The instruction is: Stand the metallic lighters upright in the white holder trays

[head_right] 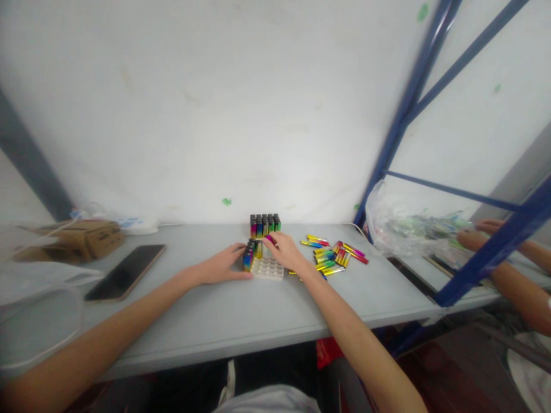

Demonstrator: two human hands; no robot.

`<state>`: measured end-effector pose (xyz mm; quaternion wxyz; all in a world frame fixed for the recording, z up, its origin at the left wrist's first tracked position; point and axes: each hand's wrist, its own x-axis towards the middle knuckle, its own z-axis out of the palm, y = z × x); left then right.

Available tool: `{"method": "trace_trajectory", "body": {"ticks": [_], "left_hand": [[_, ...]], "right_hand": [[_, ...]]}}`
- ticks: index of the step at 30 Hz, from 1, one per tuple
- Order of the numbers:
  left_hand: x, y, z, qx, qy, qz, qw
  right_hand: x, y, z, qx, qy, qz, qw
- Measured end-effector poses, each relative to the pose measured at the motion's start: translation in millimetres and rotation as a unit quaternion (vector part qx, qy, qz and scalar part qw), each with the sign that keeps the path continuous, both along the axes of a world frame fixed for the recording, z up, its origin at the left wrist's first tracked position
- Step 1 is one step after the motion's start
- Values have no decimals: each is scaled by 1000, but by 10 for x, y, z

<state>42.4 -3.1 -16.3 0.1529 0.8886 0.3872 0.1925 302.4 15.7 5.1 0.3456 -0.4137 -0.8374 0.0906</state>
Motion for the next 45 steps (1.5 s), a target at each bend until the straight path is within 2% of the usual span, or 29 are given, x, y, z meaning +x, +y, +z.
{"method": "trace_trajectory", "body": {"ticks": [3,10,13,19,22,25,30,32,35,38,40,42,45], "left_hand": [[-4,4,-8,0,-5,-1,1000],[-4,-3,0,4,-9,-8,1000],[-9,0,-8,11,-13,-12,1000],[-16,11,-28,14,-9,-9,1000],[-14,16,-26,11,-10,-11,1000],[-11,23,-27,13,-13,-15,1000],[-11,25,-26,16,-6,-10,1000],[-11,17,-13,11,0,-6,1000],[-8,3,12,1,11,1,1000],[-6,-3,26,0,15,0,1000],[-7,-2,26,2,12,-3,1000],[-8,-2,24,2,11,-2,1000],[-9,-2,23,-2,10,-2,1000]], "right_hand": [[32,3,34,11,-16,-6,1000],[82,-37,74,-71,10,60,996],[79,-55,98,-101,-19,80,992],[22,-86,132,-60,-88,65,992],[-40,-80,82,-42,-127,46,990],[-75,-67,20,-57,-170,44,983],[67,-17,40,-96,-115,89,985],[204,55,66,-84,-101,62,989],[478,228,58,-55,-118,-18,991],[798,406,4,-31,-155,-170,973],[997,485,-27,-70,-188,-276,940],[1145,528,-41,-111,-207,-304,923],[1237,550,-37,-145,-225,-283,921]]}}
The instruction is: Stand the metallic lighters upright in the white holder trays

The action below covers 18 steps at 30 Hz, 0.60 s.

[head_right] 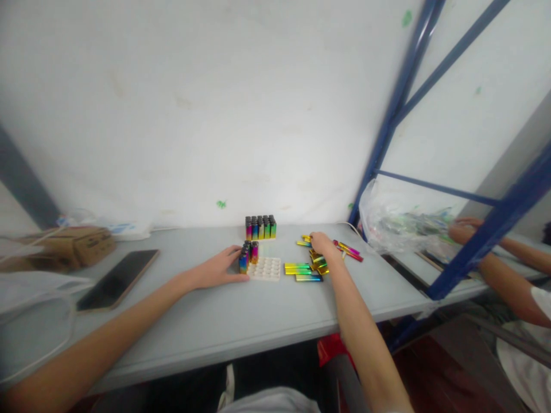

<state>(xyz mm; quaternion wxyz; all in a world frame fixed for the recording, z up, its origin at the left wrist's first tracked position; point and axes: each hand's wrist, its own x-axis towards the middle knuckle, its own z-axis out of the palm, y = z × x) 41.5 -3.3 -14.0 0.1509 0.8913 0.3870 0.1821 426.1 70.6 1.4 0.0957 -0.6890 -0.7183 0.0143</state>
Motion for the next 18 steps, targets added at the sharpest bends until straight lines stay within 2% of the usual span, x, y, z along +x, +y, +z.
{"method": "trace_trajectory", "body": {"ticks": [13,16,18], "left_hand": [[2,-8,10,4,-9,-3,1000],[0,-8,7,4,-7,-1,1000],[2,-5,4,3,-3,2,1000]], "right_hand": [[-193,-67,59,18,50,124,991],[-254,-115,95,55,105,146,982],[-307,-147,105,79,184,170,965]]}}
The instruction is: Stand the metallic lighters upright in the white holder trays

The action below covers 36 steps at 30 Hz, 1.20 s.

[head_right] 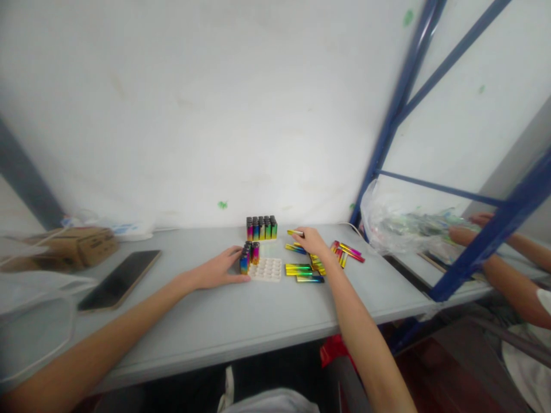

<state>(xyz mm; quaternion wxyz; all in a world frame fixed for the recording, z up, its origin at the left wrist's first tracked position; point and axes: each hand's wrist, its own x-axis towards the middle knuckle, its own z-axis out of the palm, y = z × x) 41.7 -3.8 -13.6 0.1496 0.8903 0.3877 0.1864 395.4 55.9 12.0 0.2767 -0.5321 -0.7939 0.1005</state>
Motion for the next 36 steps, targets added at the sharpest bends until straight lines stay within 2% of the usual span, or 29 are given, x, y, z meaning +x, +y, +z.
{"method": "trace_trajectory", "body": {"ticks": [2,6,11,15,18,21,30,36], "left_hand": [[3,3,-1,-1,2,0,1000],[5,-2,7,-1,1,-1,1000],[-1,-8,6,0,-17,-7,1000],[2,-2,-7,3,-20,-4,1000],[6,-4,-5,2,-13,-2,1000],[8,-8,-2,2,-10,-4,1000],[3,-1,-20,11,-16,-8,1000],[13,-12,3,0,-10,-5,1000]], "right_hand": [[-67,-22,-3,-7,100,33,994],[-226,-27,-19,-45,253,82,963],[-385,-61,-28,-106,310,111,938],[-505,-143,-44,-167,368,152,902],[-618,-196,-61,-183,390,170,886],[-729,-245,-69,-203,392,160,883],[-960,-387,-47,-207,409,41,888],[-999,-437,-24,-242,390,48,887]]}}
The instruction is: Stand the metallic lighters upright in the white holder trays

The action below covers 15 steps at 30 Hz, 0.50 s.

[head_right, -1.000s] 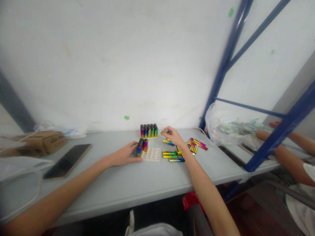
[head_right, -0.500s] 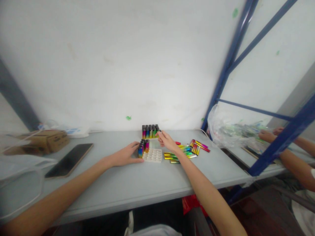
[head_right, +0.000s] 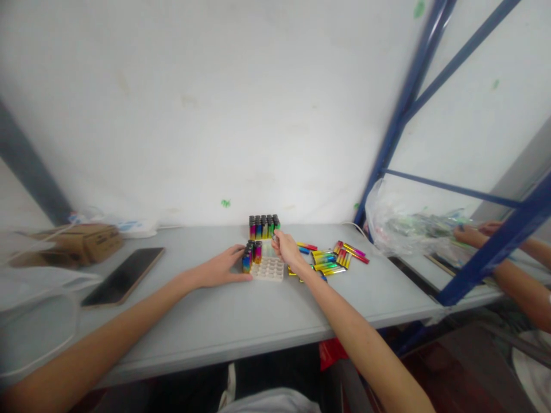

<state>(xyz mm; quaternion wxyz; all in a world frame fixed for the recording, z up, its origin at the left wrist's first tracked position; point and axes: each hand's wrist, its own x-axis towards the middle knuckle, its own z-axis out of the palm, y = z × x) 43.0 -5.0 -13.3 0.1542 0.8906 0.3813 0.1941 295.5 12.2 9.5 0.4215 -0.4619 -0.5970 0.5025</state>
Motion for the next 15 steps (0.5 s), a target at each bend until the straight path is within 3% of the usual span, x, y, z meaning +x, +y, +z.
{"method": "trace_trajectory", "body": {"ticks": [10,15], "left_hand": [[-3,-10,3,-3,-10,4,1000],[-6,-4,-3,7,-8,-3,1000]], "right_hand": [[27,9,-8,38,-7,-46,998],[56,16,15,57,64,19,996]]}}
